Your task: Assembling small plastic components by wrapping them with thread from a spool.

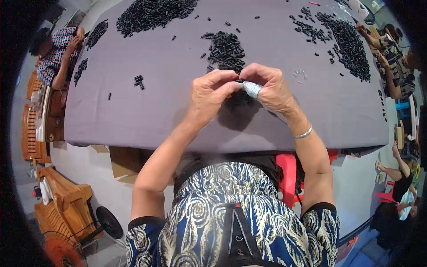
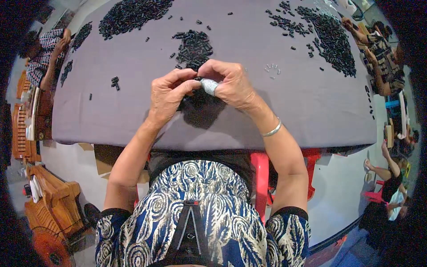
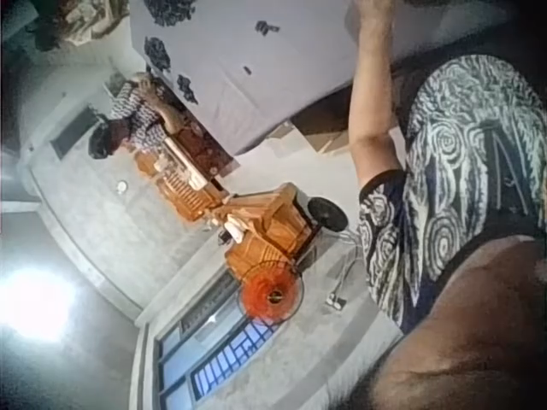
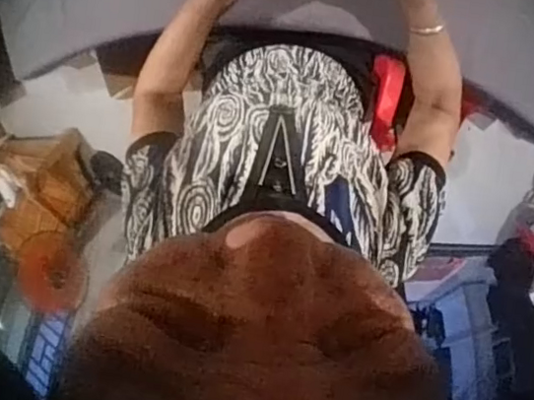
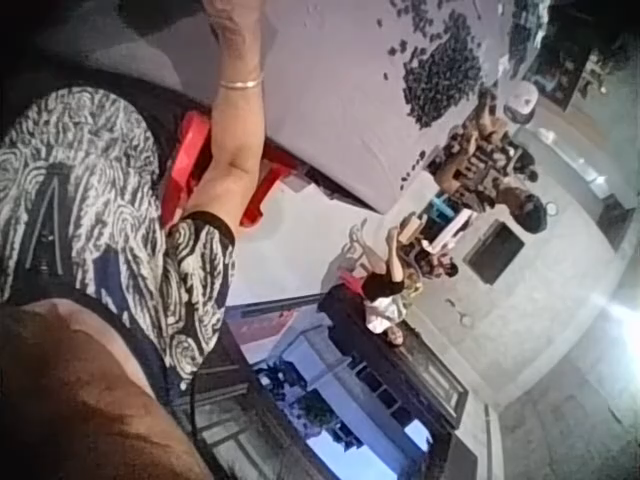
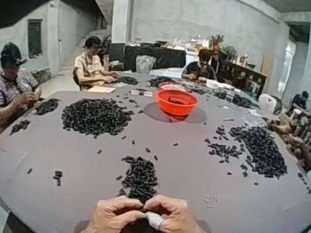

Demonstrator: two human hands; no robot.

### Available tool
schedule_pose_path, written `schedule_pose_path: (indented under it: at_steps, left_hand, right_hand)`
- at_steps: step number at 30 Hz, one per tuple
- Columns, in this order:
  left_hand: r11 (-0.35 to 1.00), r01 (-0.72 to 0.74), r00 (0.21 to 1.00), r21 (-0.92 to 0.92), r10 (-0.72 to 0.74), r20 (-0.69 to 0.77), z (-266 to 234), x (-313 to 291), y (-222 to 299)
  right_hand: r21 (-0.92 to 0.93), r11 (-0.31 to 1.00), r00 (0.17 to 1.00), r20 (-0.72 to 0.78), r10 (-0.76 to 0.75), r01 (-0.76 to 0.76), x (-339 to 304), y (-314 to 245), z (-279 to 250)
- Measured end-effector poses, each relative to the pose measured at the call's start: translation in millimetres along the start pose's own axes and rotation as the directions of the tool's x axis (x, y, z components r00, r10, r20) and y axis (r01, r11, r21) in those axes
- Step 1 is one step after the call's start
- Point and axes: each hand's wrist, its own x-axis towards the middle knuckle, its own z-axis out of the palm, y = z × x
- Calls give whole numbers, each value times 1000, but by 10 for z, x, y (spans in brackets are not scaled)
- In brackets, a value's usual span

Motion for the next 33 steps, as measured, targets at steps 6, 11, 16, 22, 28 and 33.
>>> schedule_pose_path:
  at_steps: [6, 11, 16, 22, 28, 33]
  left_hand:
    - [922, -154, 988, 356, 146, 49, -62, -46, -60]
    - [987, -100, 994, 122, 104, -33, -54, -129, -107]
    - [979, -154, 987, 132, 159, -32, 5, -179, -145]
    - [969, -185, 978, 164, 198, -61, 13, -187, -204]
    - [945, -236, 968, 228, 249, -33, 15, -191, -202]
    - [938, -235, 970, 253, 243, 0, 38, -180, -247]
  right_hand:
    - [-76, 992, 992, 69, 109, -103, -8, -34, -3]
    - [62, 994, 989, 126, 78, -87, 11, -53, -98]
    - [77, 983, 982, 106, 159, -168, 1, -75, -65]
    - [-52, 984, 980, 92, 175, -170, 0, -77, -13]
    - [42, 994, 985, 143, 97, -104, 3, -52, 7]
    - [15, 982, 957, 228, 180, -188, 26, -39, -72]
